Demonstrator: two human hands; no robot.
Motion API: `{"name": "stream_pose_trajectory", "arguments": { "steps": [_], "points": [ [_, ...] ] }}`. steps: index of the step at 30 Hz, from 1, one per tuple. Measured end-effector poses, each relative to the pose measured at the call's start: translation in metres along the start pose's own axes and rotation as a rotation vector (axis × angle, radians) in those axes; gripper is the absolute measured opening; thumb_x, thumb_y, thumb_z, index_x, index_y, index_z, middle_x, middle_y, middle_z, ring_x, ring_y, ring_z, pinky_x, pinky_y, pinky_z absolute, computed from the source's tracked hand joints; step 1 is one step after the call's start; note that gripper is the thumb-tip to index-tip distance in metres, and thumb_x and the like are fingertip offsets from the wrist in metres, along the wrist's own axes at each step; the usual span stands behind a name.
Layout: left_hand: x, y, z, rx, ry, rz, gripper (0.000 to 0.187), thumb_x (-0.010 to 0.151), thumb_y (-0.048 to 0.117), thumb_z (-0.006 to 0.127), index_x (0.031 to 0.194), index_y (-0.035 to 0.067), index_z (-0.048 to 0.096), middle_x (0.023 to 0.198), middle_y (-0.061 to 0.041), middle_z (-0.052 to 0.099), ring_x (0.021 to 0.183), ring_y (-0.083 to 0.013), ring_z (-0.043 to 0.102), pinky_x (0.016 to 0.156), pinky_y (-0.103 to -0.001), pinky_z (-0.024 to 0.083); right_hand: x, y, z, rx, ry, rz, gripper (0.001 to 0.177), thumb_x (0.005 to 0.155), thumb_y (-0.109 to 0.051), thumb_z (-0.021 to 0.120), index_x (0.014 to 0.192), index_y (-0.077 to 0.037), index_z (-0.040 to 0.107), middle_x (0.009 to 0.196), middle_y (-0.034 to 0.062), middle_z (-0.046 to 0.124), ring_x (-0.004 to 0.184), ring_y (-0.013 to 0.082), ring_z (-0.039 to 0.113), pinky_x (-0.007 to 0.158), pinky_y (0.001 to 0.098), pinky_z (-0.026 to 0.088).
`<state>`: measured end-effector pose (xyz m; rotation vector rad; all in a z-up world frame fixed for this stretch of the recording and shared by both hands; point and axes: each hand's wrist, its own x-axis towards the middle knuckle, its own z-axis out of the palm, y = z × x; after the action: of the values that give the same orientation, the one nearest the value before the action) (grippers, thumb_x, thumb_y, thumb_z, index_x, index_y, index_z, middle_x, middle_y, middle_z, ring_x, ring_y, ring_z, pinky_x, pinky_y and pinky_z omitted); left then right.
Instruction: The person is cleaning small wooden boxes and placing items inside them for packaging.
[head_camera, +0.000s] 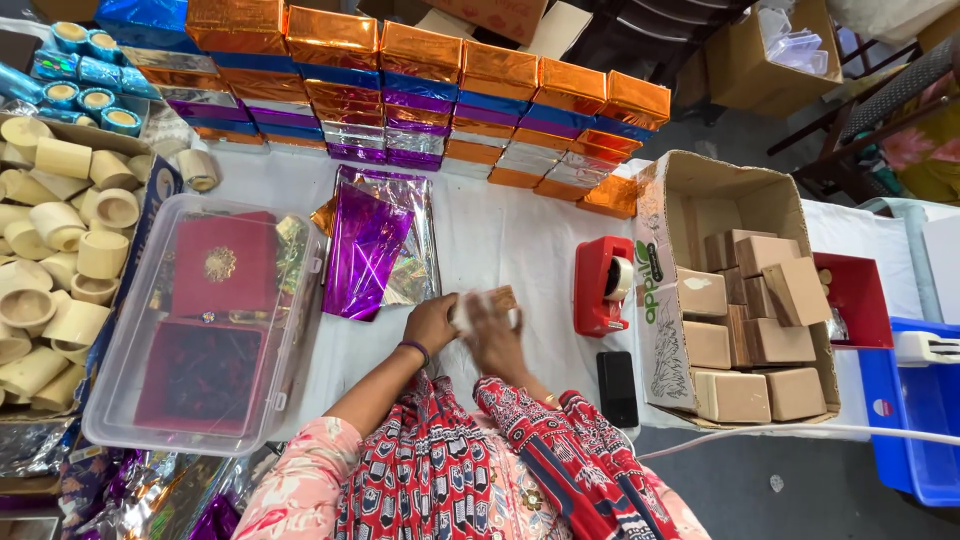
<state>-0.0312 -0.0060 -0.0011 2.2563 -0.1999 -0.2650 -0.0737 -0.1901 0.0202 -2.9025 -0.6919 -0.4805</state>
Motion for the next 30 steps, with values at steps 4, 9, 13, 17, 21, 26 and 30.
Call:
{"name": "stream_pose_trajectory", "arguments": {
  "steps": [4, 9, 13, 17, 21, 26, 30],
  "points": [
    [0.005, -0.02, 0.015, 0.04, 0.07, 0.085, 0.052, 0.076, 0.026, 0.081, 0.126, 0.017, 0.07, 0.108, -0.012, 0.076, 0.101, -0.0342, 0.071, 0.084, -0.044, 0.056, 0.003, -0.005, 0.004, 0.13, -0.132, 0.046, 0.06, 0.103, -0.044, 0.045, 0.155, -0.015, 0.04, 0.163, 0.0039, 0.035, 0.153, 0.023, 0.021, 0.118, 0.0572, -0.013],
    [-0.004, 0.004, -0.005, -0.026, 0.019, 0.013, 0.061, 0.073, 0.04, 0.084, 0.129, 0.02, 0.067, 0.105, -0.012, 0.075, 0.097, -0.0323, 0.072, 0.086, -0.043, 0.057, -0.002, 0.062, 0.002, 0.215, 0.021, 0.218, 0.052, 0.108, -0.03, 0.048, 0.157, -0.011, 0.047, 0.161, 0.0125, 0.047, 0.151, 0.032, 0.04, 0.118, 0.0515, 0.03],
    [-0.004, 0.004, -0.011, -0.012, -0.051, -0.006, 0.071, 0.072, 0.042, 0.083, 0.136, 0.021, 0.063, 0.114, -0.012, 0.073, 0.103, -0.0317, 0.07, 0.09, -0.042, 0.055, -0.017, 0.086, 0.002, 0.137, -0.622, 0.62, 0.038, 0.115, -0.038, 0.049, 0.136, -0.014, 0.069, 0.132, 0.0116, 0.076, 0.121, 0.0293, 0.069, 0.109, 0.0423, 0.054],
    [-0.002, -0.023, 0.015, -0.257, -0.103, 0.023, 0.074, 0.086, 0.057, 0.076, 0.144, 0.016, 0.056, 0.128, -0.017, 0.066, 0.115, -0.0311, 0.066, 0.099, -0.041, 0.052, -0.028, 0.077, 0.015, 0.512, -0.021, 0.532, 0.042, 0.103, -0.031, 0.061, 0.137, -0.007, 0.063, 0.131, 0.0175, 0.071, 0.118, 0.0313, 0.07, 0.1, 0.0412, 0.055],
    [-0.003, -0.042, 0.032, -0.245, -0.075, 0.196, 0.067, 0.089, 0.058, 0.074, 0.142, 0.019, 0.06, 0.141, -0.016, 0.065, 0.127, -0.0312, 0.063, 0.108, -0.041, 0.049, -0.009, 0.068, 0.006, 0.887, -0.189, 0.461, 0.076, 0.094, -0.028, 0.076, 0.156, -0.005, 0.039, 0.142, 0.0223, 0.058, 0.129, 0.0328, 0.058, 0.101, 0.0422, 0.05],
    [-0.01, -0.033, 0.025, -0.241, -0.195, 0.118, 0.093, 0.063, 0.056, 0.087, 0.138, 0.011, 0.054, 0.135, -0.019, 0.061, 0.126, -0.0329, 0.059, 0.108, -0.041, 0.047, -0.021, 0.078, 0.003, 1.19, -0.474, 0.632, 0.09, 0.076, -0.017, 0.088, 0.153, -0.014, 0.043, 0.149, 0.0138, 0.054, 0.12, 0.0317, 0.064, 0.098, 0.0405, 0.058],
    [-0.006, -0.034, 0.034, -0.065, -0.199, 0.196, 0.112, 0.05, 0.052, 0.093, 0.14, 0.001, 0.052, 0.135, -0.022, 0.059, 0.126, -0.0362, 0.056, 0.109, -0.043, 0.043, -0.033, 0.081, 0.013, 1.031, -0.359, 0.219, 0.094, 0.065, -0.001, 0.099, 0.146, -0.013, 0.053, 0.159, 0.0139, 0.035, 0.141, 0.0337, 0.043, 0.104, 0.0443, 0.049]
  ]
}}
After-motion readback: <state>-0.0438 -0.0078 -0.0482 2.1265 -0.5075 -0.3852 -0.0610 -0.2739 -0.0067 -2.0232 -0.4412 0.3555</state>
